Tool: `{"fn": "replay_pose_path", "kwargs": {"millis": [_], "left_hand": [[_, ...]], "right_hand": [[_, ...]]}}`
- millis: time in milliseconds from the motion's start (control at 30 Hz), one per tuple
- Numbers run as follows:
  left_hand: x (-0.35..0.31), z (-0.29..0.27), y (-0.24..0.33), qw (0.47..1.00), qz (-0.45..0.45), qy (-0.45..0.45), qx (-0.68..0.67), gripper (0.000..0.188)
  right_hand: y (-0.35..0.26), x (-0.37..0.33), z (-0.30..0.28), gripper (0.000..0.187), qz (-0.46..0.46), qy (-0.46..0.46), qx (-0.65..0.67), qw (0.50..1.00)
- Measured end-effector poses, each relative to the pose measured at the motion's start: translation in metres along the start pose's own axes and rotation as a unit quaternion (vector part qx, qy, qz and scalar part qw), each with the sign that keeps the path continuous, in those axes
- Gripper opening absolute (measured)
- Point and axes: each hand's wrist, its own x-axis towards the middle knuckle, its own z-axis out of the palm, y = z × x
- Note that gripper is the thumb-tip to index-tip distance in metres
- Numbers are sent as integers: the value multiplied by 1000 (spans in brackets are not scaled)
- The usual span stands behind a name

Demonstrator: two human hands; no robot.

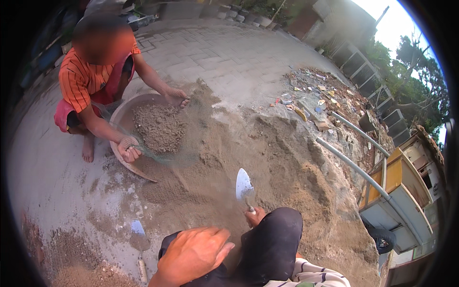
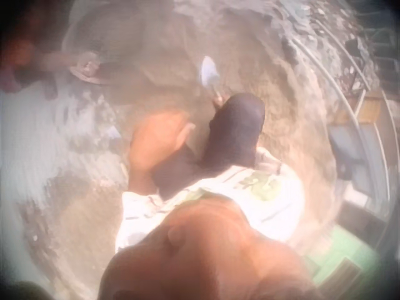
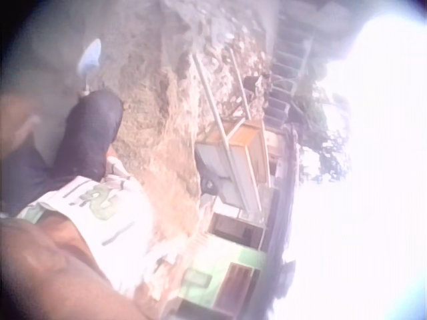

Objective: The person scoops sand from a large pile using a trowel and pours it into a sieve held by another person. The second person shakes the sieve to separate the sand, while the recorder occasionally uses the trowel to spread the sifted material on the ground.

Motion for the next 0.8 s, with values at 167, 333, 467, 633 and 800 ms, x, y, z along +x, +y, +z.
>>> {"fn": "replay_pose_path", "kwargs": {"millis": [167,333,467,633,800], "left_hand": [[-5,-15,-18,999,32,-4,-19,22],[5,-13,-32,994,66,-64,-51,23],[4,-16,-38,993,88,-58,-43,23],[-3,-23,-25,995,49,-80,-27,24],[-8,-9,-13,1000,-4,-17,-20,27]], "right_hand": [[-35,-39,10,23,39,80,56,994],[-51,-80,-7,18,70,74,74,992],[-64,-96,7,17,77,80,86,990],[-27,-73,8,16,67,95,66,991],[-3,-50,6,19,80,18,21,996]]}}
